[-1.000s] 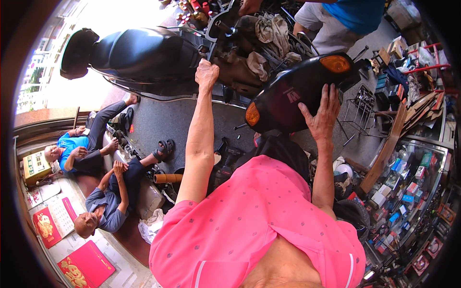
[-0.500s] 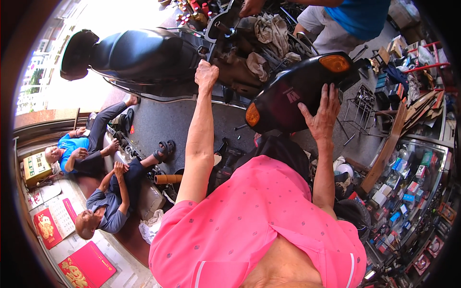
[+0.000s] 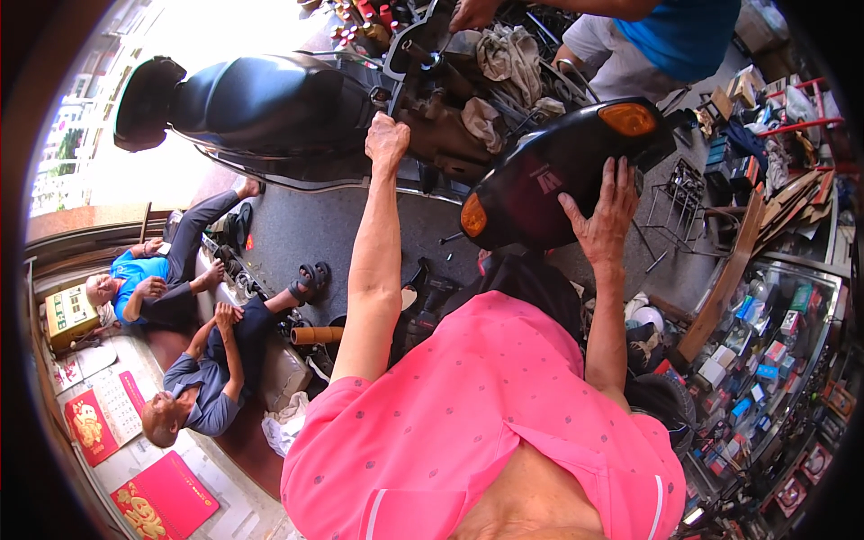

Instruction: The person is repairing the front panel of a motorcycle.

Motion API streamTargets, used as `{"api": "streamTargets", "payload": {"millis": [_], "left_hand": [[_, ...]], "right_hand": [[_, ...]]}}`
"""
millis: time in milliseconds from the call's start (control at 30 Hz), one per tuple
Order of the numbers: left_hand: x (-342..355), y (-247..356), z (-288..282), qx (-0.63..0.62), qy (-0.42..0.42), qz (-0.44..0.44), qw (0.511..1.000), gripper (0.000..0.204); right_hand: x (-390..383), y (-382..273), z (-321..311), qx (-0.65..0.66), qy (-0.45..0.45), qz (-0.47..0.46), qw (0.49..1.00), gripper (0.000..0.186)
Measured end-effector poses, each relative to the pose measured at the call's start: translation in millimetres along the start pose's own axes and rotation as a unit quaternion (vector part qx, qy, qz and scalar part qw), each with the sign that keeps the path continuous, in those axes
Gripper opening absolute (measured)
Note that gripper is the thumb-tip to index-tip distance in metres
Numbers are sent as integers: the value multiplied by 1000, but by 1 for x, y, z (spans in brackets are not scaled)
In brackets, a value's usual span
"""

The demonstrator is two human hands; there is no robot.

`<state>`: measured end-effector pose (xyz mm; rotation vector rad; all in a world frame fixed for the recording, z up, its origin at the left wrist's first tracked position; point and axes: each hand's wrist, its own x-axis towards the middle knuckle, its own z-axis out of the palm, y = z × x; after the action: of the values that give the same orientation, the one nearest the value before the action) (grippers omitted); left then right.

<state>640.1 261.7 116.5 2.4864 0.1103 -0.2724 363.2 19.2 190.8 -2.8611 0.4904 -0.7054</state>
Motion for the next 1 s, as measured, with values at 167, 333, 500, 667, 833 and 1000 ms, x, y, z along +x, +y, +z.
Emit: {"api": "streamTargets", "payload": {"millis": [167,333,500,667,833,1000], "left_hand": [[2,-2,1,1,3,-8,1000,29],[1,-1,0,1,0,2,1000,29],[-1,2,0,2,1,-1,1000,28],[-1,1,-1,0,0,0,1000,28],[2,-1,0,8,5,-4,1000,28],[4,-3,1,4,5,1,1000,28]], "right_hand": [[0,0,1,1,-4,2,1000,83],[1,-1,1,2,2,4,1000,84],[0,1,2,1,1,2,1000,84],[0,0,2,-2,1,2,1000,84],[0,-1,1,9,2,2,1000,84],[1,-1,1,8,-5,5,1000,84]]}}
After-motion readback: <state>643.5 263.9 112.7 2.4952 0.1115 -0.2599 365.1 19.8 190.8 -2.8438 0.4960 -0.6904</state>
